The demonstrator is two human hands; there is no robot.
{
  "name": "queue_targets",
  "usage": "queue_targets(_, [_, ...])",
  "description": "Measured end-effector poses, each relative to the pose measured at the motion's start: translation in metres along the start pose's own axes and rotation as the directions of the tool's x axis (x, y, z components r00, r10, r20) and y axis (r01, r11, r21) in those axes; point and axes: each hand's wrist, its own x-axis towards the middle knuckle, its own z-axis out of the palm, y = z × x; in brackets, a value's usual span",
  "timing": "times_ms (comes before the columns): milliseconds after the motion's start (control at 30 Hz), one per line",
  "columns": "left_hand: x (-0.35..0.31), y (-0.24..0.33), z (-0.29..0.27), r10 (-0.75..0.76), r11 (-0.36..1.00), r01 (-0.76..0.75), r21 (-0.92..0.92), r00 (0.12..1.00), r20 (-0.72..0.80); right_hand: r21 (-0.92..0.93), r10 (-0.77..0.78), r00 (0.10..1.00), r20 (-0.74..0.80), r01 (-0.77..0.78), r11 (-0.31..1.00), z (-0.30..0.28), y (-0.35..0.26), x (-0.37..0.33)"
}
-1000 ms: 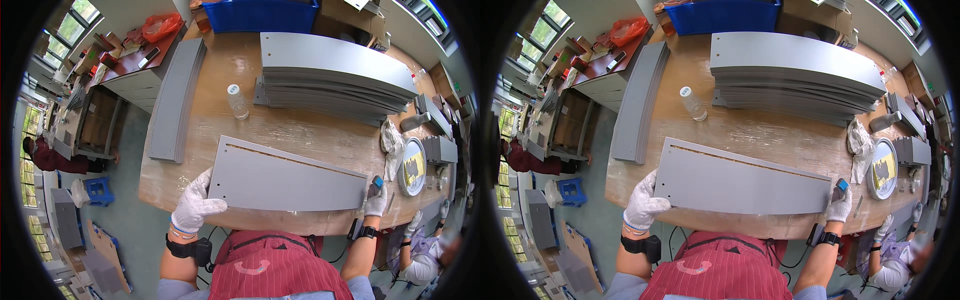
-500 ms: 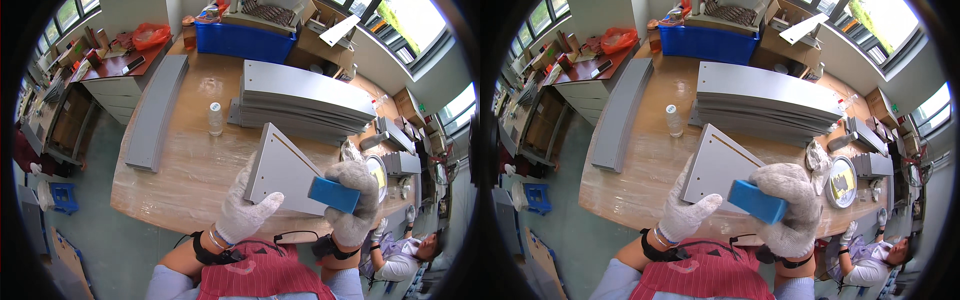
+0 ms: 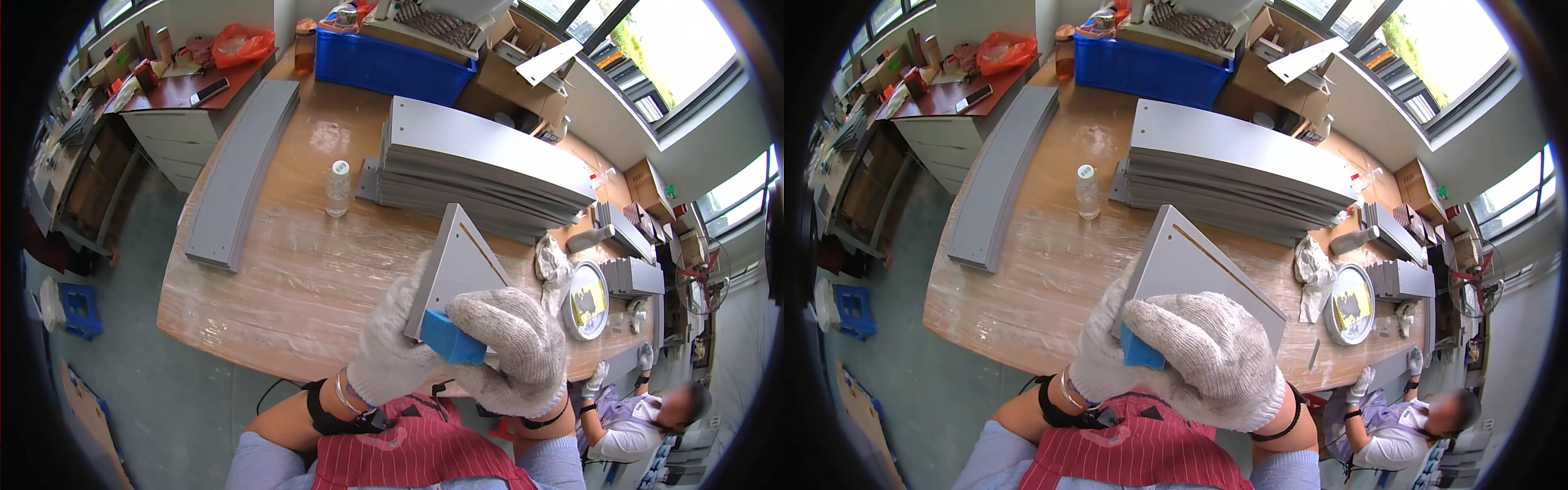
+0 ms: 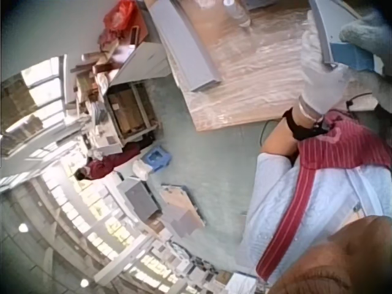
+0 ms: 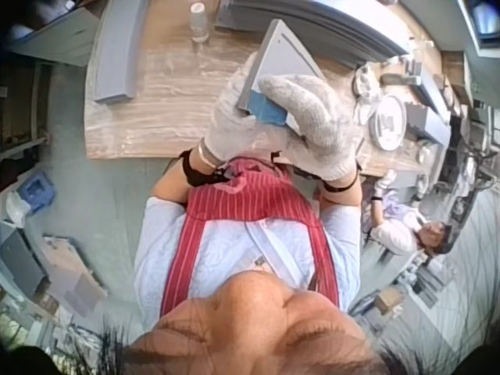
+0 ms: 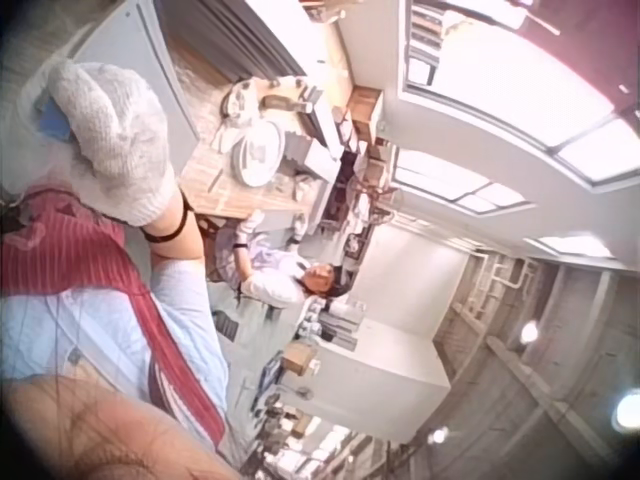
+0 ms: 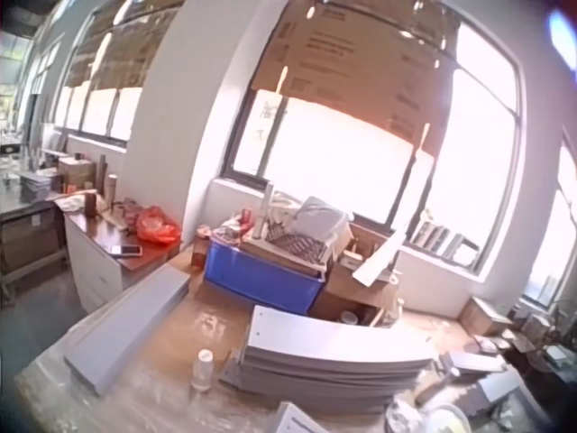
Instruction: The person puts on white gloves and uses a blue sanding block to smooth the edges of a grey metal panel. They flip the panel to sand different sides and then wipe the surface with a white cloth. The person repeats this process on multiple panels, stacking the finished ones on the table.
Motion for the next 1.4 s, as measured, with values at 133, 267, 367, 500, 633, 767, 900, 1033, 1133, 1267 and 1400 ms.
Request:
queue_targets(133, [-0.002,0.004,-0.001,0.025,1.000,-0.025,0.018,1.000,0.013,0.013,0.020,0.997,0.080,-0.021,1.000,0.001,-0.002,0.004])
queue_targets(267, [-0.002,0.008,-0.004,-0.047,0.997,0.045,0.060,0.998,0.034,-0.012,0.001,1.000,0.008,-0.001,1.000,0.007,0.006,0.004])
queue_targets(367, [-0.002,0.011,-0.006,-0.066,0.996,0.064,0.058,0.997,0.030,-0.029,-0.017,0.996,0.086,0.019,0.999,0.005,0.004,0.004])
queue_targets(500, [-0.002,0.004,-0.011,-0.032,0.994,0.032,0.101,0.999,0.003,-0.030,-0.014,0.984,0.177,0.020,0.999,0.007,0.001,0.009])
queue_targets(633, [-0.003,0.005,-0.008,0.008,0.990,-0.003,0.144,0.999,-0.035,-0.142,0.009,0.999,-0.032,-0.013,0.990,0.006,0.023,0.018])
queue_targets(767, [-0.007,0.013,-0.007,-0.120,0.989,0.121,0.087,0.993,-0.016,-0.244,0.061,0.967,-0.246,-0.123,0.962,-0.011,0.043,0.035])
queue_targets(900, [-0.013,0.012,-0.008,-0.137,0.990,0.137,0.013,0.991,-0.006,-0.080,0.206,0.900,-0.385,-0.255,0.964,-0.019,0.044,0.034])
queue_targets(1033, [-0.018,0.010,-0.016,-0.092,0.995,0.093,0.026,0.995,-0.036,-0.154,-0.007,0.986,-0.165,-0.019,0.988,-0.004,0.028,0.022])
queue_targets(1133, [-0.017,0.002,-0.016,-0.139,0.978,0.131,-0.165,0.990,-0.039,-0.042,-0.038,0.998,0.042,0.040,0.998,0.005,0.009,0.011])
queue_targets(1267, [-0.020,-0.004,-0.020,-0.138,0.978,0.136,-0.156,0.990,-0.002,-0.086,-0.069,0.976,0.207,0.088,0.992,0.016,-0.003,0.001])
queue_targets(1400, [-0.020,-0.001,-0.013,-0.063,0.994,0.061,-0.087,0.998,-0.017,-0.130,-0.052,0.999,-0.003,0.052,0.990,0.009,0.011,0.009])
